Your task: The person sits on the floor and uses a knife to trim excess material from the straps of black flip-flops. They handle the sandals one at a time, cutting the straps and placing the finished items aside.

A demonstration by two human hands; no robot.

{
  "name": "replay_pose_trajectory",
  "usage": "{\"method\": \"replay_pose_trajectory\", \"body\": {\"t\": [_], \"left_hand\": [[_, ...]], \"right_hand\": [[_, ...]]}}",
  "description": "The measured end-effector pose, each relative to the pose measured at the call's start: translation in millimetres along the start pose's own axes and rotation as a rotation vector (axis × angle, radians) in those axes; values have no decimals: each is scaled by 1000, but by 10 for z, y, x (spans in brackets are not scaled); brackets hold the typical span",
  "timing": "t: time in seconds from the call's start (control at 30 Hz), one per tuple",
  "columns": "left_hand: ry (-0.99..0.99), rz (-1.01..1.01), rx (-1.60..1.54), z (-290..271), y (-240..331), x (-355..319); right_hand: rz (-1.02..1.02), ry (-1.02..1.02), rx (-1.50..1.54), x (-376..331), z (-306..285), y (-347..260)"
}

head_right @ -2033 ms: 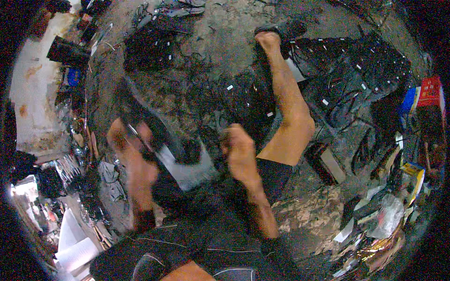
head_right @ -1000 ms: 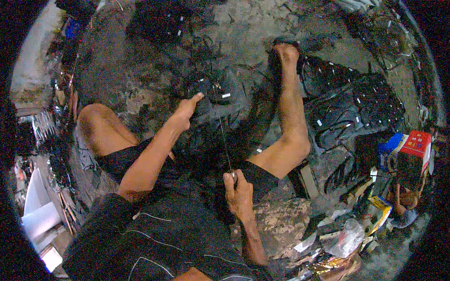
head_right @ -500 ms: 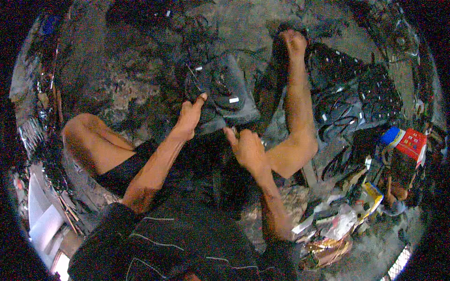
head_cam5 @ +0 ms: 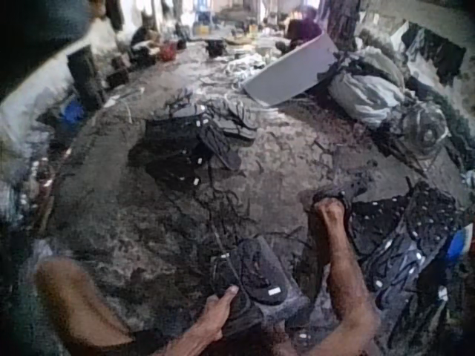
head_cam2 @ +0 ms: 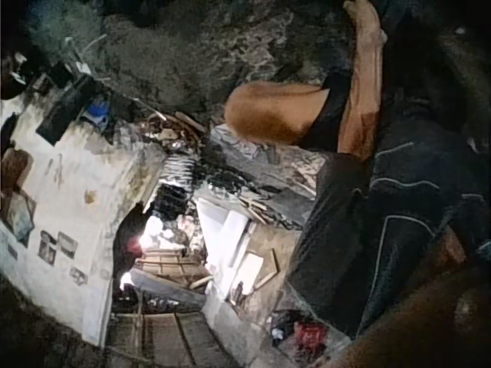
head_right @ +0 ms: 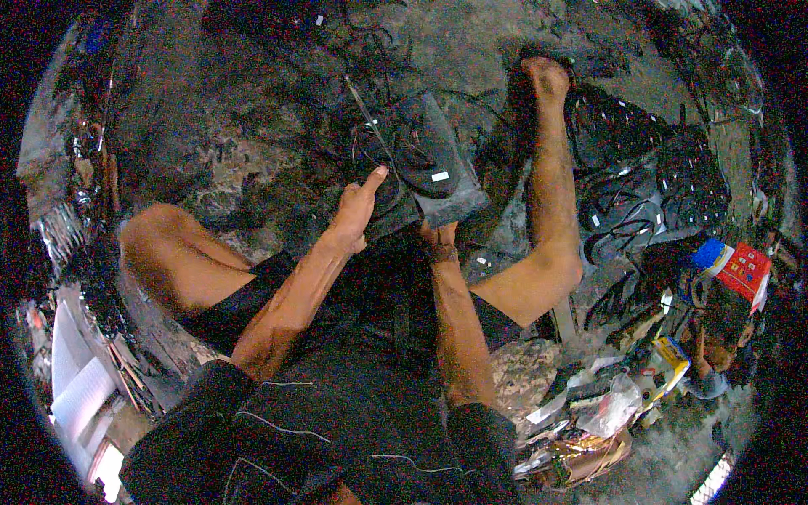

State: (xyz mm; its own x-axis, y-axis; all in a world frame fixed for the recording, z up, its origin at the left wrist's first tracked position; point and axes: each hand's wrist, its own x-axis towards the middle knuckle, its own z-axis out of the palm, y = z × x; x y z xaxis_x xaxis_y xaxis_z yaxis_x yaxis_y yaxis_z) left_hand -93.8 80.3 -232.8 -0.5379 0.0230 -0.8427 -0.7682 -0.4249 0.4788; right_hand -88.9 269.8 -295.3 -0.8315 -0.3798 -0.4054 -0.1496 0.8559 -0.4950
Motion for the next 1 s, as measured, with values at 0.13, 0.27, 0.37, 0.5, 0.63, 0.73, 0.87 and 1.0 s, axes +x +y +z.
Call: {"method": "replay_pose_trajectory", "body": {"t": [0.13,0.27,0.37,0.5,0.63,0.73,0.87,1.0], "left_hand": [[-21,12,-28,-84,-48,167],[-1,-29,68,32,-82,210],[96,-13,126,-44,-23,168],[108,48,86,-89,-134,156],[208,55,119,-30,130,-252],[98,82,161,-72,270,-1018],[187,257,269,-550,146,-2045],[338,592,655,-172,205,-2444]], "right_hand": [[23,18,16,229,115,-23],[112,32,31,334,121,122],[99,34,74,565,84,67],[128,58,144,780,13,126],[110,120,311,1031,59,188],[32,246,649,1094,227,177],[56,236,1159,678,38,-687],[75,306,1541,-305,-1347,-1803]]}}
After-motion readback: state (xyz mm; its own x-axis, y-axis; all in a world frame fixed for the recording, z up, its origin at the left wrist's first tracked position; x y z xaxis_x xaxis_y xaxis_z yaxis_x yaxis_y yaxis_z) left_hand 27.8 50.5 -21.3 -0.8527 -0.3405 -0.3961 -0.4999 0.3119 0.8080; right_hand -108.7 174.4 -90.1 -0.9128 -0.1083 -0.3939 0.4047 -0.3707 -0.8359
